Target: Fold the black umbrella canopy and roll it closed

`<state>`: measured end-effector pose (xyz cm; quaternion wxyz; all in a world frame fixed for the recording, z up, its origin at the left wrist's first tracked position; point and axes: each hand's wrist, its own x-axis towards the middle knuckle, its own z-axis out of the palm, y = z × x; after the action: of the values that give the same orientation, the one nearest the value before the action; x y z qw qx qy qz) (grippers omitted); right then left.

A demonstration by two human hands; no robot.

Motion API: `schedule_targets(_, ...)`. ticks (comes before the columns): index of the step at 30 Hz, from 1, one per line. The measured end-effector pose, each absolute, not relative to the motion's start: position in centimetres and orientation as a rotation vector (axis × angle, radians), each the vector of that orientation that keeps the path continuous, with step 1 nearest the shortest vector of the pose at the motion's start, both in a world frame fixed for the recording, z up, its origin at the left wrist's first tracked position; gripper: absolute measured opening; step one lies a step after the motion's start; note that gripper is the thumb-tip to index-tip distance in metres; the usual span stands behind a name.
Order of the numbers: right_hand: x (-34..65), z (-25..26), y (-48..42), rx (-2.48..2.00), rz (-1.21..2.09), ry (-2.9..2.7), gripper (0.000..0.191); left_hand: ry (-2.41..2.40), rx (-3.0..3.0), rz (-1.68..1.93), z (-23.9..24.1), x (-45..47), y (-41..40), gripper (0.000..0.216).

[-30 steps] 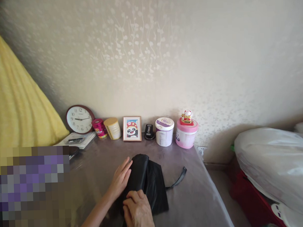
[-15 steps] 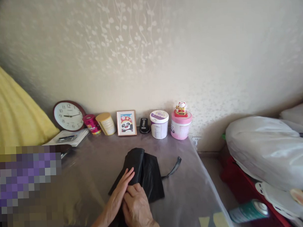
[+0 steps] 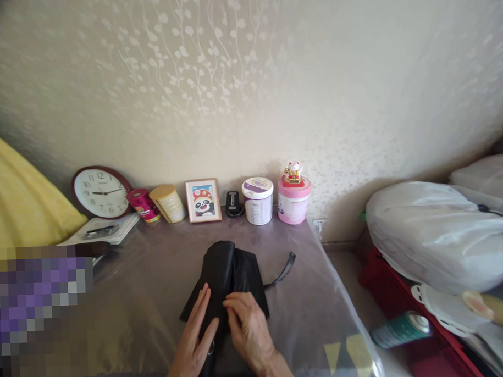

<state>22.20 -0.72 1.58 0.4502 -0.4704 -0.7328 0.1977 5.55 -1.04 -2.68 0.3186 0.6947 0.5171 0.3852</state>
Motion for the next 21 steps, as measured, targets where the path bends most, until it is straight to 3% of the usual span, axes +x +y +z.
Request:
schedule_targets(5,26.5,-0.7,1.6,-1.421,0.286,-1.611,0.023,1.401,1.887,0.976,-2.0,5.7,-1.3,0.054)
schedule_targets(21,28.2,-1.8,1.9,-1.627,0.517,-1.342,0.03,1.416,1.844,0.967,-1.3,5.8,-1.4,0.054)
